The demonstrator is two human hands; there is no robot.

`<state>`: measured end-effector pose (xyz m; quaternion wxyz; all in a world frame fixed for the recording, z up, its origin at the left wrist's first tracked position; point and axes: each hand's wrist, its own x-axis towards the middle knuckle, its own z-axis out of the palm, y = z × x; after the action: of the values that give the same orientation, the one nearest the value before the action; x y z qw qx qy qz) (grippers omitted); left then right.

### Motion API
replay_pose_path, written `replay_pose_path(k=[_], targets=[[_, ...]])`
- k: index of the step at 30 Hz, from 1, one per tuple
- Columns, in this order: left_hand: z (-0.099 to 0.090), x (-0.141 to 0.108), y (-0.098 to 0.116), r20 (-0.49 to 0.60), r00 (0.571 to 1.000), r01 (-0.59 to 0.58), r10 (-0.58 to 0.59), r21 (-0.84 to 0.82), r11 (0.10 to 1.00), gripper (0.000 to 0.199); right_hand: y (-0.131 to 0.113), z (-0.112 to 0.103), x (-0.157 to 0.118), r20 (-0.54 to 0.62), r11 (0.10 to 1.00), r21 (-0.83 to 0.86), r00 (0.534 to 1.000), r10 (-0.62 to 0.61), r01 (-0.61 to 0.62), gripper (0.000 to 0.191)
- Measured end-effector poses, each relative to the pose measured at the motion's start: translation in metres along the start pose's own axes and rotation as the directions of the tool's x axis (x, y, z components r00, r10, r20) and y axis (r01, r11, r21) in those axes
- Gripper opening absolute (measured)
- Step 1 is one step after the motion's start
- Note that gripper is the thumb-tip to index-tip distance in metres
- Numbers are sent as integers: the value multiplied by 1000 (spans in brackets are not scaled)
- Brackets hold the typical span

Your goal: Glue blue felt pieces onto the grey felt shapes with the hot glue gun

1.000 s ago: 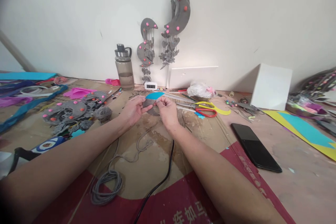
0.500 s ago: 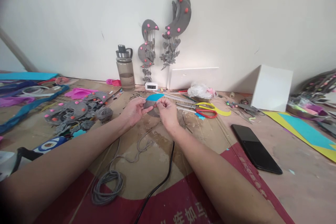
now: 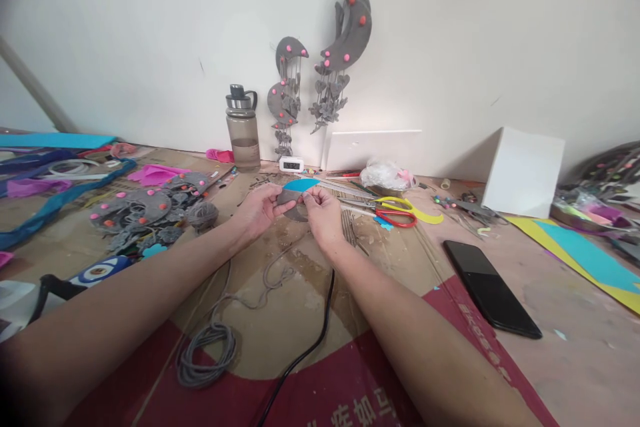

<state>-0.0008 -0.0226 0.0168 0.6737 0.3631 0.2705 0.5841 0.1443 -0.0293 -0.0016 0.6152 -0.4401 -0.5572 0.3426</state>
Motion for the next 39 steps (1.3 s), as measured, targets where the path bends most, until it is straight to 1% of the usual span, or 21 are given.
replay_pose_path(k=[3,8,12,16,21,27,32,35,39], targets=[[0,0,0,-13,1000,-7,7,-3,1000,14,-1,0,-1,3,1000,-5,1000,6,-6,18],[2,-2,2,12,1000,-6,6,9,1000,13,-2,0,0,-5,1000,-27,1000,-4,4,19],[2,-2,2,7,1000,-23,23,19,1000,15,-4,0,-1,5,1000,-27,1000,-8,8,18],[1,-1,1,-2,1000,-12,12,14,1000,15,-6,1,-3,0,1000,-16,1000,10,-10,18],[1,-1,3,22,1000,-2,2,11,1000,15,-5,0,-3,4,1000,-12,1000,2,-2,18],[3,-1,1,-22,1000,2,-2,-27,1000,20,-6,0,-2,10,999,-30,1000,-17,17,19],[0,3,-1,-55,998,23,-24,-29,999,17,-12,3,-4,9,1000,-31,1000,6,-5,19],[-2,4,-2,-58,997,40,-41,-21,999,16,-15,4,-6,8,999,-32,1000,22,-21,20],[-2,6,-3,-45,997,68,-68,-6,998,13,-18,5,-8,5,999,-34,1000,14,-14,20]])
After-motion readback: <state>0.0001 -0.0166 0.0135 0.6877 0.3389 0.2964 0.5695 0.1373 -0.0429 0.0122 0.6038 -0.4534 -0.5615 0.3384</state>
